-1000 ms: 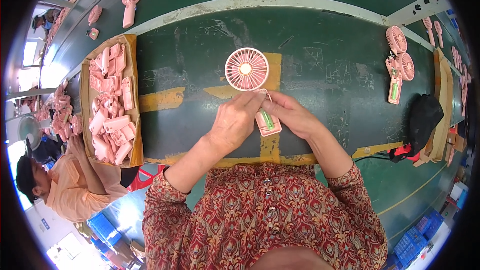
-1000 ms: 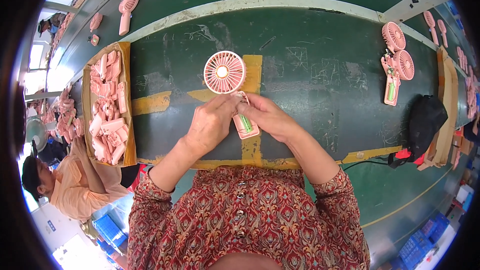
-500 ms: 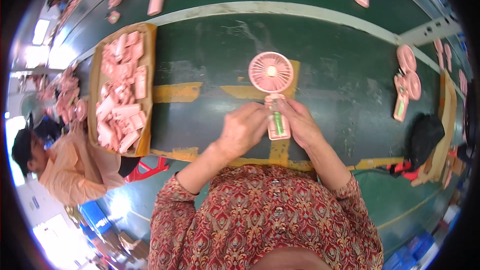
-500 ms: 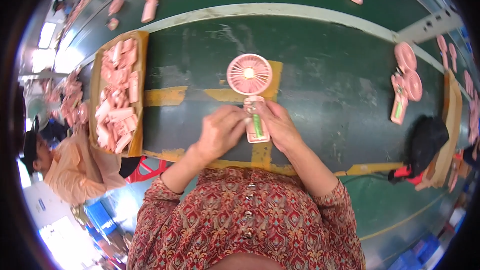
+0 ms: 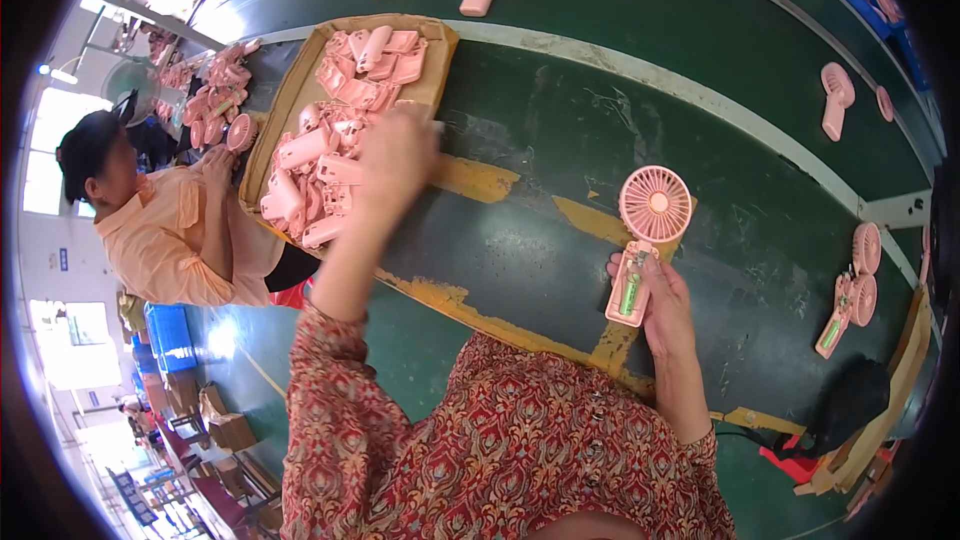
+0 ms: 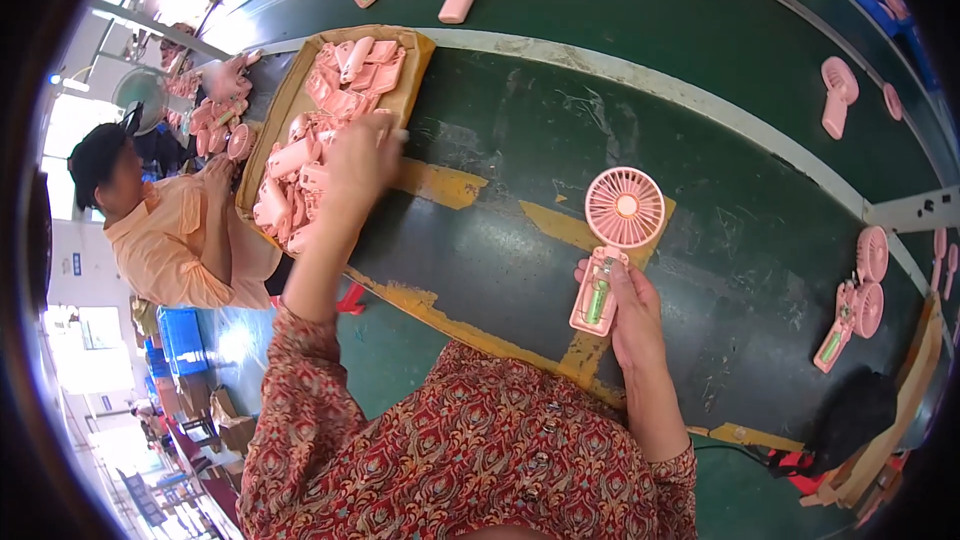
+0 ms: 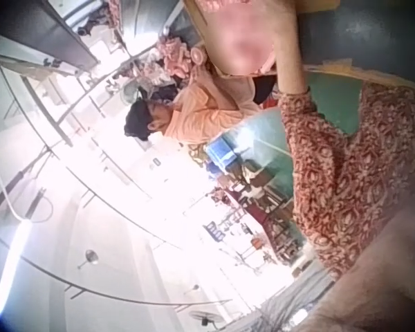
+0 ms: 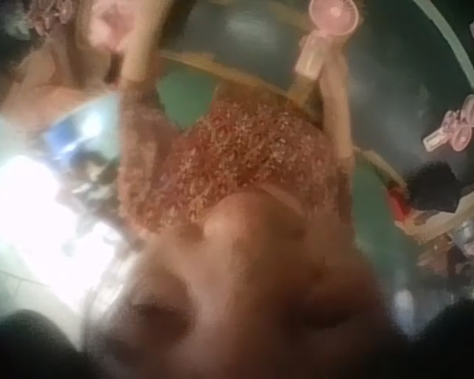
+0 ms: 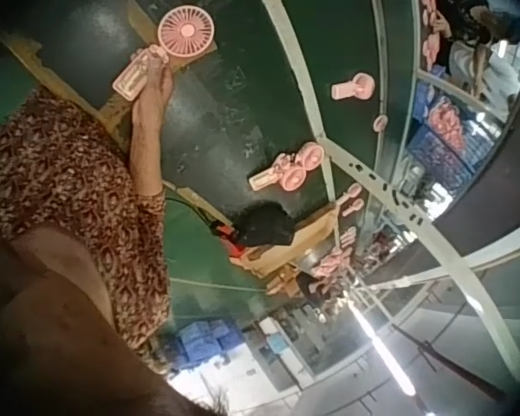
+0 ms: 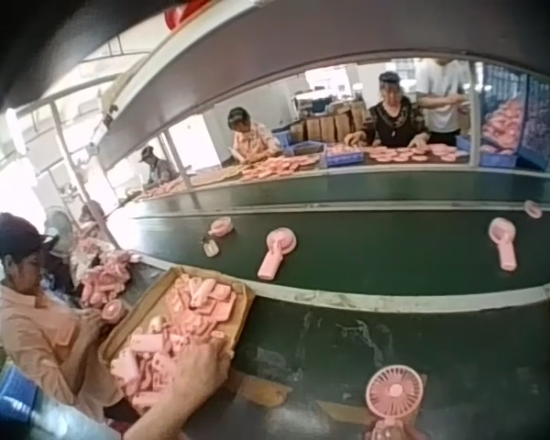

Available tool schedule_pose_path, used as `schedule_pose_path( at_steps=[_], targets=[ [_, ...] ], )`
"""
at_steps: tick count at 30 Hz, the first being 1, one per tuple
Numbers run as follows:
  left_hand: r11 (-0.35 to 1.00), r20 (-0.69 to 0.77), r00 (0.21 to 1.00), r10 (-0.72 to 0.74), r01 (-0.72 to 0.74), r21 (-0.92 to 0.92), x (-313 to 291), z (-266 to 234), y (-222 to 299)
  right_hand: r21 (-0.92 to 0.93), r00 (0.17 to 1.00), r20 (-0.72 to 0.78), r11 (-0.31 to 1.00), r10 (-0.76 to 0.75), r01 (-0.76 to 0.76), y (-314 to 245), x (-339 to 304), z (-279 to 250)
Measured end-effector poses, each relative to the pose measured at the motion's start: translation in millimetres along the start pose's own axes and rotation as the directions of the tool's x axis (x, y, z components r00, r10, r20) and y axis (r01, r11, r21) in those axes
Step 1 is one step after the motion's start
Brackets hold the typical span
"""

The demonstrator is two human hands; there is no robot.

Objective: The person assembles several small pink portable handheld fans by hand, combining plastic casings and internal fan blades.

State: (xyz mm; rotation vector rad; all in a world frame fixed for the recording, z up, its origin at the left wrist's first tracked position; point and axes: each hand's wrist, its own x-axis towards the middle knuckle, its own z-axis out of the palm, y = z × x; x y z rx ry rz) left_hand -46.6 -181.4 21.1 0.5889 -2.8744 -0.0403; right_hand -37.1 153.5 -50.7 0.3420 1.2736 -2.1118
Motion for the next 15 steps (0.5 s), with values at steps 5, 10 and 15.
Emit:
schedule_pose_path(
  at_steps=[5,10,15],
  targets=[
    [0.964,0.241,0.965,-0.098,0.033,0.263,18.7,21.4,-81.0,0.024,0.998,0.059,1.0,0.015,-0.016,4.4,8.7,3.4],
    [0.927,0.159,0.986,-0.04,-0.023,0.374,15.1,45.6,-56.4,0.039,0.999,0.053,0.999,0.009,-0.011,2.7,9.1,-0.8],
    [0.941,0.125,0.992,-0.016,-0.027,0.337,7.5,38.5,-62.1,0.064,0.995,0.096,0.998,0.013,-0.02,3.9,5.4,-1.0]
  ],
)
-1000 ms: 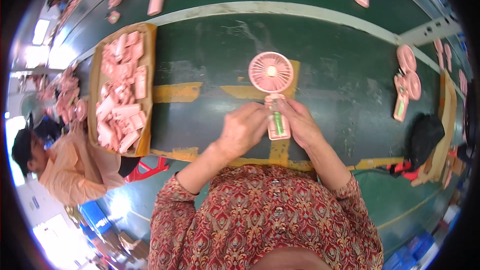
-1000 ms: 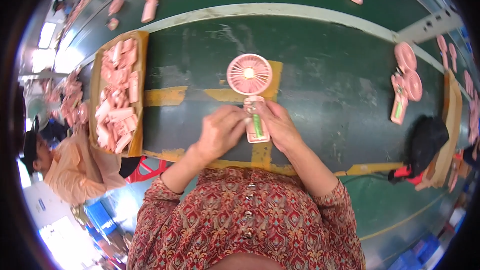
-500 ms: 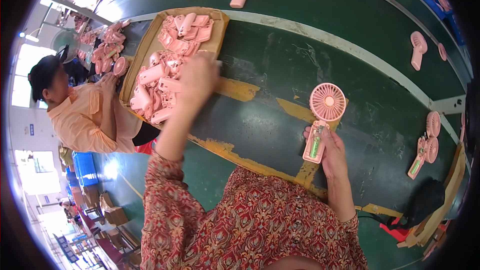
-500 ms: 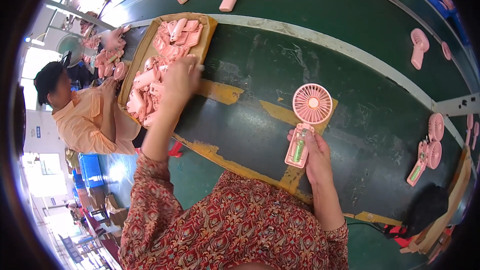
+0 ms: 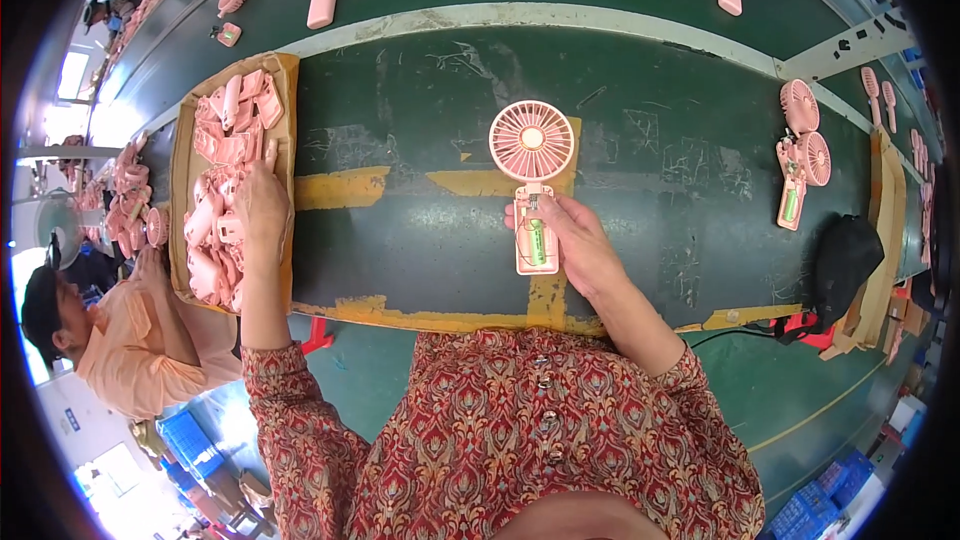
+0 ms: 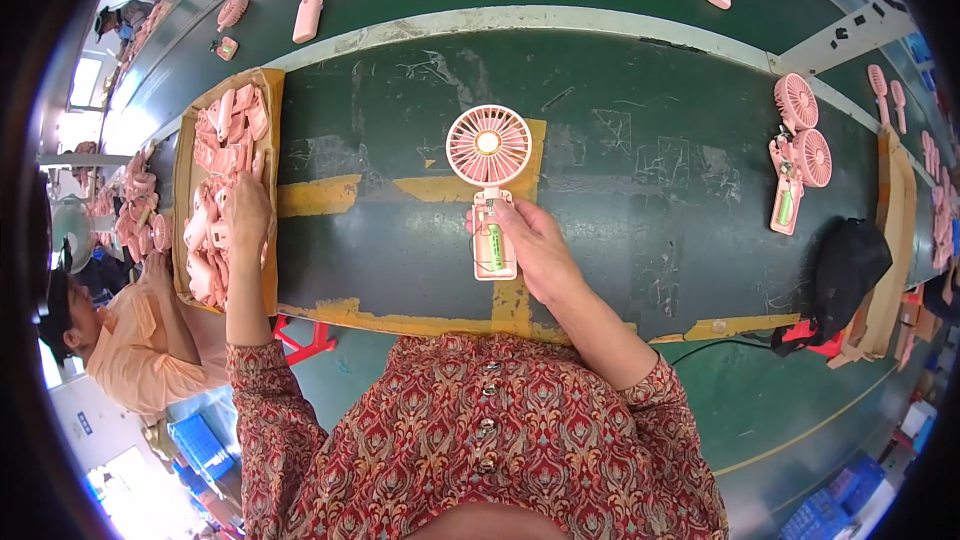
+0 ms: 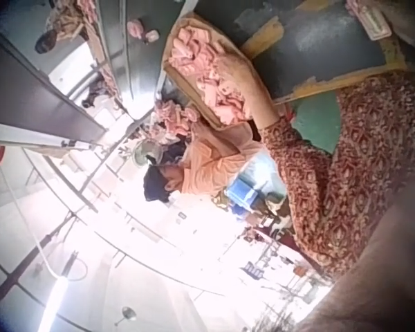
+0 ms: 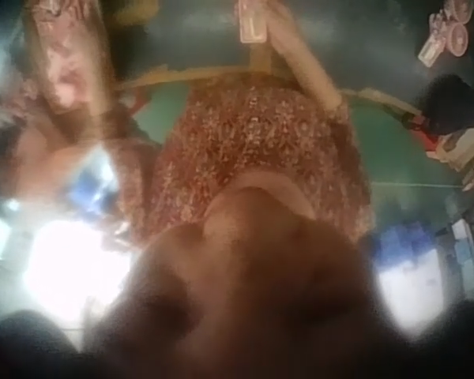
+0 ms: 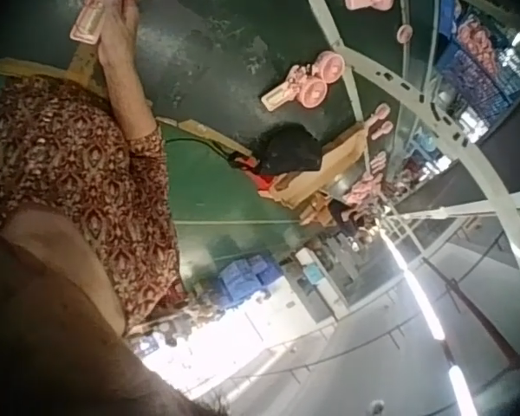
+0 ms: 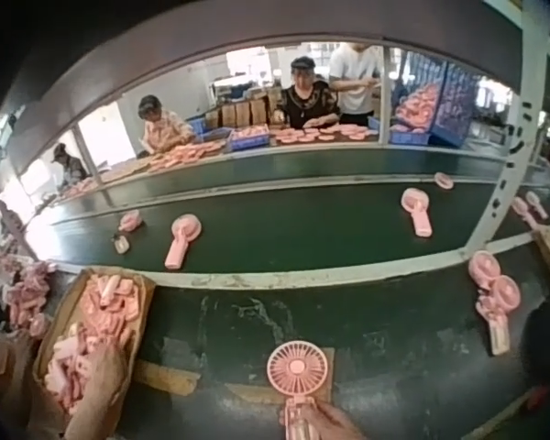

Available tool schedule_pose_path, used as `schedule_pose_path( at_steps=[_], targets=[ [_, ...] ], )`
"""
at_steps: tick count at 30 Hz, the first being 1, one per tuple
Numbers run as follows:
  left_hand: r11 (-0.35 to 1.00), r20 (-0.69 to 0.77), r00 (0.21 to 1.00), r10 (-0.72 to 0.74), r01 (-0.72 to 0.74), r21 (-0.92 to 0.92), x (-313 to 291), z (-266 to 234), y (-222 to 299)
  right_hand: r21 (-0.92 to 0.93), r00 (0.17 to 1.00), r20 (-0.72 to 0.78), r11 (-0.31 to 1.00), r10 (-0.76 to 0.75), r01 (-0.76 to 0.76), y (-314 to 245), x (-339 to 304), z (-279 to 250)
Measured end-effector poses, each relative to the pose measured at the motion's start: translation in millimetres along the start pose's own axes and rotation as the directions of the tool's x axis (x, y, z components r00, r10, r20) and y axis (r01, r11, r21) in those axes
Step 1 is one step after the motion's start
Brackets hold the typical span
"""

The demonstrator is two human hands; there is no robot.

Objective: The person assembles several small pink portable handheld fans by hand, combining plastic casings and internal fan blades.

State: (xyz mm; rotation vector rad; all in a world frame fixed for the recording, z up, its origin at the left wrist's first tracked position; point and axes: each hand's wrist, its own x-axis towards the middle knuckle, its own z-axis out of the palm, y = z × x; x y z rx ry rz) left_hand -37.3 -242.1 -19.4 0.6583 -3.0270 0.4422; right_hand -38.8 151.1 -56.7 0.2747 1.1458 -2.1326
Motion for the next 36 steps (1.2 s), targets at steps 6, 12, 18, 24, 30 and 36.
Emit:
schedule_pose_path(
  at_steps=[6,12,18,24,30,36],
  targets=[
    [0.689,-0.08,0.991,0.104,-0.13,-0.713,-58.4,-76.5,77.0,-0.008,1.0,-0.021,1.0,-0.011,0.01,1.8,-0.8,-4.5],
    [0.411,0.062,0.93,0.362,-0.1,-0.906,-112.0,-49.2,151.2,0.025,0.999,-0.029,1.0,-0.014,0.015,6.0,2.6,0.8],
    [0.709,-0.044,0.907,0.419,-0.357,-0.608,-120.5,-54.0,161.9,0.048,0.998,-0.056,0.998,-0.031,0.033,8.9,2.0,1.1],
    [0.57,0.278,0.909,0.309,0.057,-0.82,-123.7,-73.9,164.6,0.081,0.995,-0.094,0.996,-0.022,0.03,6.4,0.0,6.5],
    [0.421,0.169,0.895,0.413,-0.023,-0.907,-142.5,-93.4,180.3,0.077,0.997,-0.06,0.995,-0.057,0.062,6.9,-2.7,6.6],
    [0.518,0.063,0.894,0.443,-0.198,-0.832,-145.9,-83.4,192.6,0.161,1.0,0.0,0.987,0.005,-0.005,-2.8,-11.8,11.3]
  ],
)
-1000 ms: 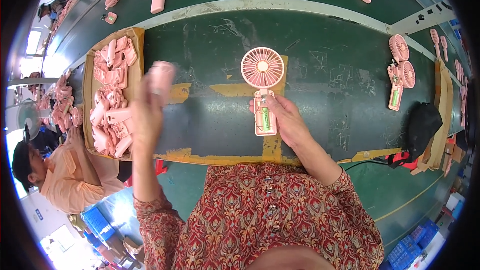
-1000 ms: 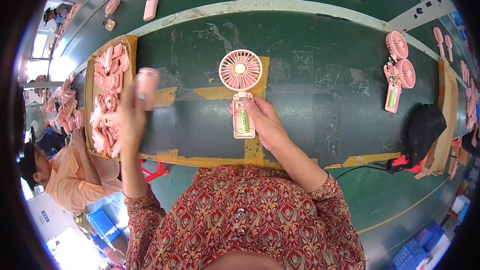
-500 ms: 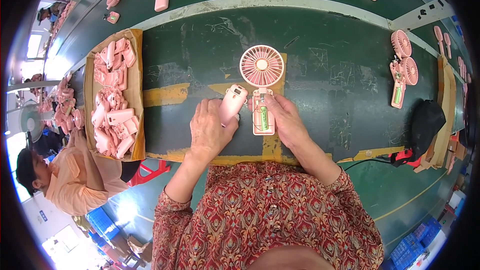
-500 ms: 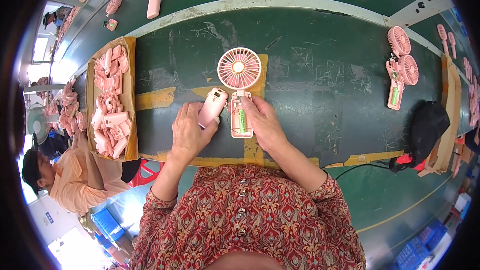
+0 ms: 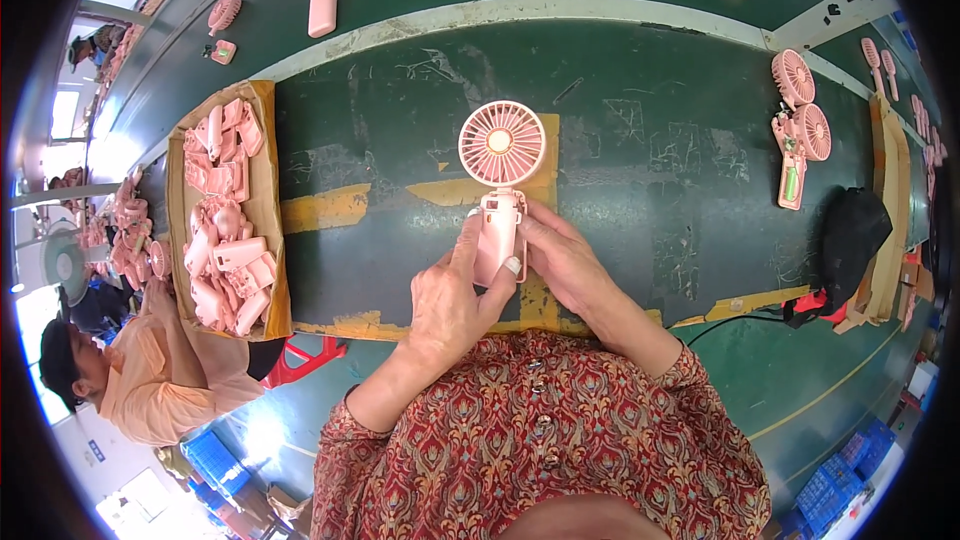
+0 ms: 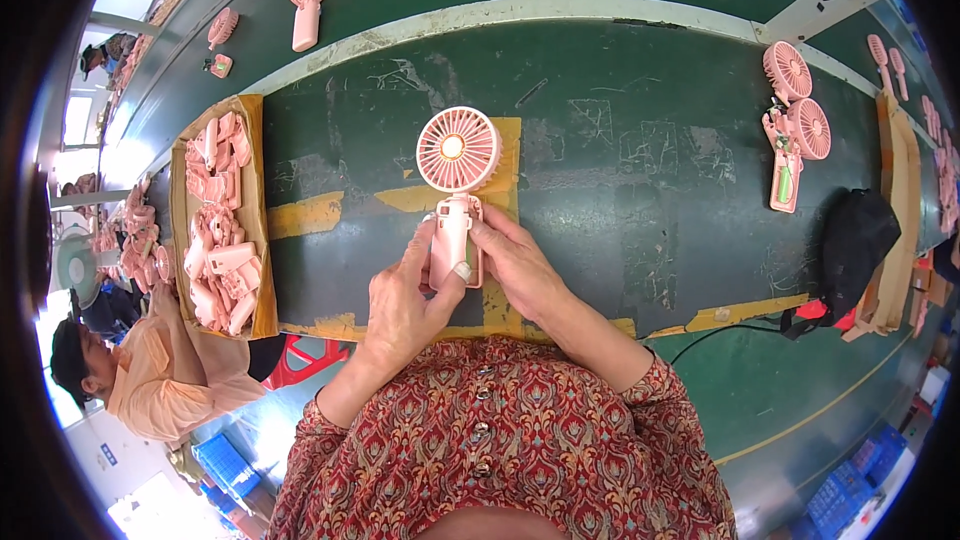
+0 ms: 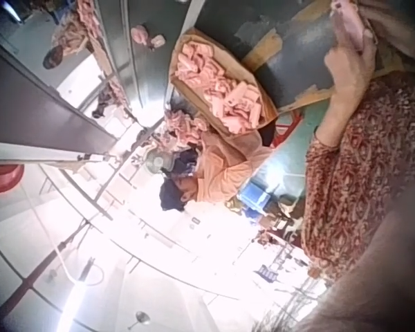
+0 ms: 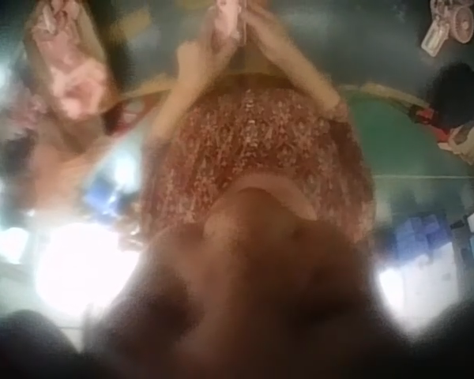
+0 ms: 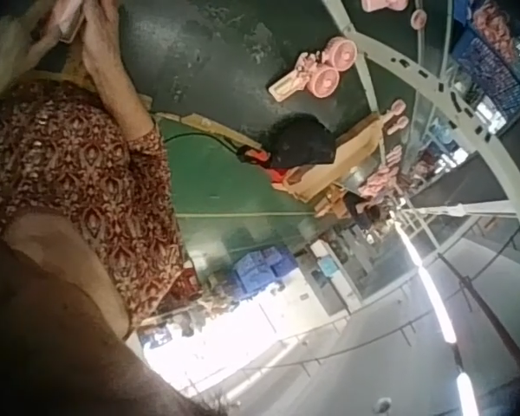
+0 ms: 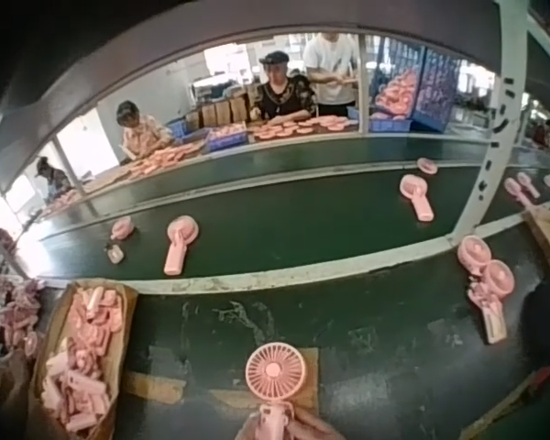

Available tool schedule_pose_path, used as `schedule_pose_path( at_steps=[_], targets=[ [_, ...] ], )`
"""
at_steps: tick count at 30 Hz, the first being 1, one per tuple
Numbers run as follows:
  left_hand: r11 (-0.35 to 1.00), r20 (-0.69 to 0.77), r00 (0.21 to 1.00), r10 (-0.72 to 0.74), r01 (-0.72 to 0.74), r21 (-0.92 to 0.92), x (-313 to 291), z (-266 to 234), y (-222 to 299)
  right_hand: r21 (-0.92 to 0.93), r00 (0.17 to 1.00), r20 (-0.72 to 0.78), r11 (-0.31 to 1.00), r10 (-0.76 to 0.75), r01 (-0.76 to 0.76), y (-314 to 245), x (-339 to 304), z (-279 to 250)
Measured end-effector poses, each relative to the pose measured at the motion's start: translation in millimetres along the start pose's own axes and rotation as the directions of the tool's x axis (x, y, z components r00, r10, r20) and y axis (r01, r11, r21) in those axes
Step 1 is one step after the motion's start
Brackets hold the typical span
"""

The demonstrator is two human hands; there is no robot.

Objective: The person assembles several small pink portable handheld fans by hand, combining plastic casings and internal fan blades.

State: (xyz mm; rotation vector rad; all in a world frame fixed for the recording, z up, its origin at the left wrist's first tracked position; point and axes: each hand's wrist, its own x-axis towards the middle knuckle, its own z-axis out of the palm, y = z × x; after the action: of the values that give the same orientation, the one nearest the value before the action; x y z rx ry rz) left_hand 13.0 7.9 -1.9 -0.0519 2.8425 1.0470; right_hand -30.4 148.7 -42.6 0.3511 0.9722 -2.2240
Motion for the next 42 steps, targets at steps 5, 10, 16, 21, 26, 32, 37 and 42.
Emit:
schedule_pose_path(
  at_steps=[5,10,16,21,26,32,37,42],
  targets=[
    [0.995,-0.003,0.999,0.032,-0.031,0.093,-0.5,0.8,3.8,-0.059,0.99,0.13,0.997,0.047,-0.04,0.3,-2.5,-7.1],
    [0.988,0.014,0.997,0.072,-0.073,0.134,-2.1,1.3,2.7,-0.088,0.988,0.149,0.996,0.035,-0.022,-3.1,-5.3,-0.9],
    [0.982,0.066,0.992,0.108,-0.117,0.146,2.7,-1.1,1.1,-0.205,0.984,0.175,0.979,0.025,0.011,-6.5,-2.8,0.7],
    [0.972,0.055,0.991,0.122,-0.13,0.196,0.5,0.3,-2.4,-0.183,0.997,0.078,0.982,-0.021,0.035,0.3,-4.6,15.5],
    [0.955,0.032,0.984,0.177,-0.18,0.238,-8.5,12.9,-7.2,-0.337,0.99,-0.023,0.933,-0.141,0.125,9.7,1.7,7.5],
    [0.701,0.416,0.908,-0.055,0.331,-0.632,13.8,11.5,-24.4,-0.051,0.981,0.072,0.981,-0.182,0.186,-0.7,-1.1,4.7],
    [0.849,0.293,0.95,0.102,0.07,-0.523,16.0,-7.5,-16.6,-0.058,0.956,0.198,0.971,-0.216,0.231,-14.0,-4.3,14.3],
    [0.913,0.244,0.954,0.175,-0.064,-0.402,19.8,-9.1,-7.7,-0.052,0.96,0.147,0.967,-0.238,0.248,-17.0,-9.5,14.9]
  ],
)
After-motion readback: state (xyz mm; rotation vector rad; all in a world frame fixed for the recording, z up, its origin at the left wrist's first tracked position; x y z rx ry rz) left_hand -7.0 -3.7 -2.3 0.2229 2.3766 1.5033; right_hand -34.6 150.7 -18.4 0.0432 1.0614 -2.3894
